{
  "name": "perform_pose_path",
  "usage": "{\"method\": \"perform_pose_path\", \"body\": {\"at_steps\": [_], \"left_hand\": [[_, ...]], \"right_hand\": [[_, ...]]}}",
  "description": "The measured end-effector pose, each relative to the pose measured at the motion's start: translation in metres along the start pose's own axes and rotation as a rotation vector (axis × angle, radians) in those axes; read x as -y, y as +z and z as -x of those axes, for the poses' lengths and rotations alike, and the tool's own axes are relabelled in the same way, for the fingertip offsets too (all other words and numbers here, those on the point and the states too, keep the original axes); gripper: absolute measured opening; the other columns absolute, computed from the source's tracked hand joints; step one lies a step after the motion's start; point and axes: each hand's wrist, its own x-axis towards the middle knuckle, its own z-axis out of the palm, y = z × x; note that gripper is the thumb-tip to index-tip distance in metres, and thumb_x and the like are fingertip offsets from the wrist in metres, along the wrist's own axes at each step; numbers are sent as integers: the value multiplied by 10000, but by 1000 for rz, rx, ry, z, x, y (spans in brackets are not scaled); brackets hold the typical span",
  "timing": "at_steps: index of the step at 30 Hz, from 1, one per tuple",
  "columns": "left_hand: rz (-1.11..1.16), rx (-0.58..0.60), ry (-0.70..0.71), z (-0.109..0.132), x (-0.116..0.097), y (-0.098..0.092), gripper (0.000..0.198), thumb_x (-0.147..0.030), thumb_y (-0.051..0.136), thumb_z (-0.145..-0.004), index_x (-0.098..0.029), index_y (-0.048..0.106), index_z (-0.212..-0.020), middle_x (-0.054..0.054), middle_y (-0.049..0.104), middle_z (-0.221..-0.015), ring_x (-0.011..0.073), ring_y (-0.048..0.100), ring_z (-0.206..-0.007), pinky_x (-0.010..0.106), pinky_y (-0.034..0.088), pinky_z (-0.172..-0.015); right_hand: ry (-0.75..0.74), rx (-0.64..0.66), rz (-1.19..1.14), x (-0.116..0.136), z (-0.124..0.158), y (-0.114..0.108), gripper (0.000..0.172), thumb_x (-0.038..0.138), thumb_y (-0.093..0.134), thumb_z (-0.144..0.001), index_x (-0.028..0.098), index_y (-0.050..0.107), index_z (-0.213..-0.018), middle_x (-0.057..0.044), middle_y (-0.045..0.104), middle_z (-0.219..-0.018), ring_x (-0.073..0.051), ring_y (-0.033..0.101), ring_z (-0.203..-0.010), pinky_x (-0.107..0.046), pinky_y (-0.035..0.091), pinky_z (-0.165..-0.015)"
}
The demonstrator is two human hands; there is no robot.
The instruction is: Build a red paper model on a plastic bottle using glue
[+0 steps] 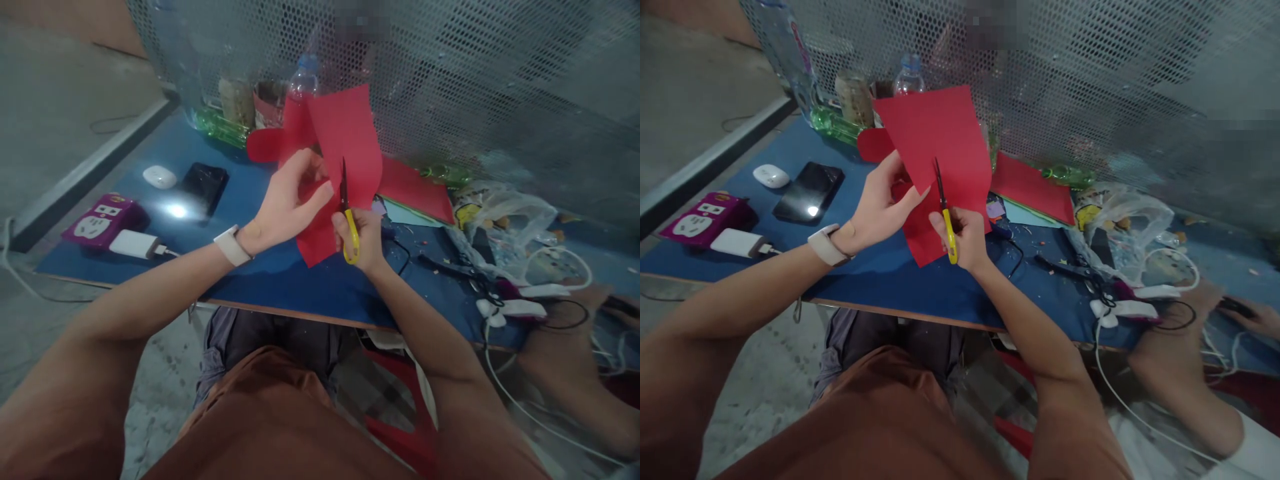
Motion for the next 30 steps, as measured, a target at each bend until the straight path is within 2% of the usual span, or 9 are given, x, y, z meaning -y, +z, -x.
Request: {"method": "perform_pose_path", "body": {"at_steps": [3, 5, 10, 16, 20, 23, 26, 30], "left_hand": [[-4, 11, 54, 3, 11, 1, 729, -951, 621, -1091, -286, 730, -1371, 124, 799, -1289, 352, 820, -1288, 518, 701, -1079], [-33, -3, 50, 5, 14, 2, 752, -965, 652, -1064, -284, 728, -1374, 127, 796, -1303, 360, 805, -1318, 528, 685, -1110], [-89, -108, -30, 12, 13, 9, 640, -860, 618, -1147, -239, 728, -1261, 110, 824, -1204, 301, 808, -1159, 490, 664, -1097], [-122, -173, -111, 15, 22, 8, 461, -674, 662, -1183, -221, 744, -1156, 76, 815, -1054, 258, 786, -1011, 443, 675, -1038], [-128, -200, -133, 13, 22, 8, 496, -710, 735, -1147, -216, 749, -1187, 98, 837, -1116, 277, 817, -1049, 453, 690, -1042], [-122, -192, -139, 12, 17, 8, 545, -758, 678, -1171, -220, 757, -1215, 118, 856, -1187, 284, 835, -1095, 454, 692, -1072], [-130, -179, -141, 10, 16, 8, 584, -782, 600, -1199, -222, 766, -1210, 118, 866, -1177, 276, 844, -1090, 449, 693, -1102], [-129, -169, -110, 8, 21, 7, 636, -810, 563, -1202, -210, 775, -1203, 125, 877, -1182, 278, 862, -1101, 441, 704, -1102]], "right_hand": [[0, -15, 34, -3, 0, 3, 831, 995, 846, -881, 271, 549, -601, 24, 548, -474, -118, 491, -405, -297, 369, -442], [-20, -26, 74, -4, -1, 3, 853, 1013, 839, -867, 269, 527, -587, 25, 529, -484, -113, 474, -433, -296, 349, -458], [-11, -27, 83, -5, -2, 6, 883, 1042, 857, -809, 274, 474, -602, 33, 480, -546, -111, 415, -511, -297, 293, -485], [10, -14, 80, -6, 1, 11, 870, 1022, 867, -825, 276, 470, -619, 37, 450, -569, -119, 392, -544, -300, 281, -496], [6, -7, 105, -7, 2, 14, 855, 1005, 867, -846, 273, 482, -631, 34, 470, -577, -123, 422, -553, -298, 309, -503], [29, -4, 60, -9, 3, 15, 832, 993, 872, -851, 271, 516, -641, 34, 501, -565, -120, 448, -530, -296, 325, -492], [94, 50, -55, -9, 2, 14, 806, 981, 878, -857, 270, 556, -654, 44, 517, -512, -116, 469, -448, -295, 353, -467], [121, 209, -219, -4, 1, 10, 825, 1007, 826, -879, 261, 587, -623, 36, 514, -473, -119, 484, -403, -301, 390, -468]]}}
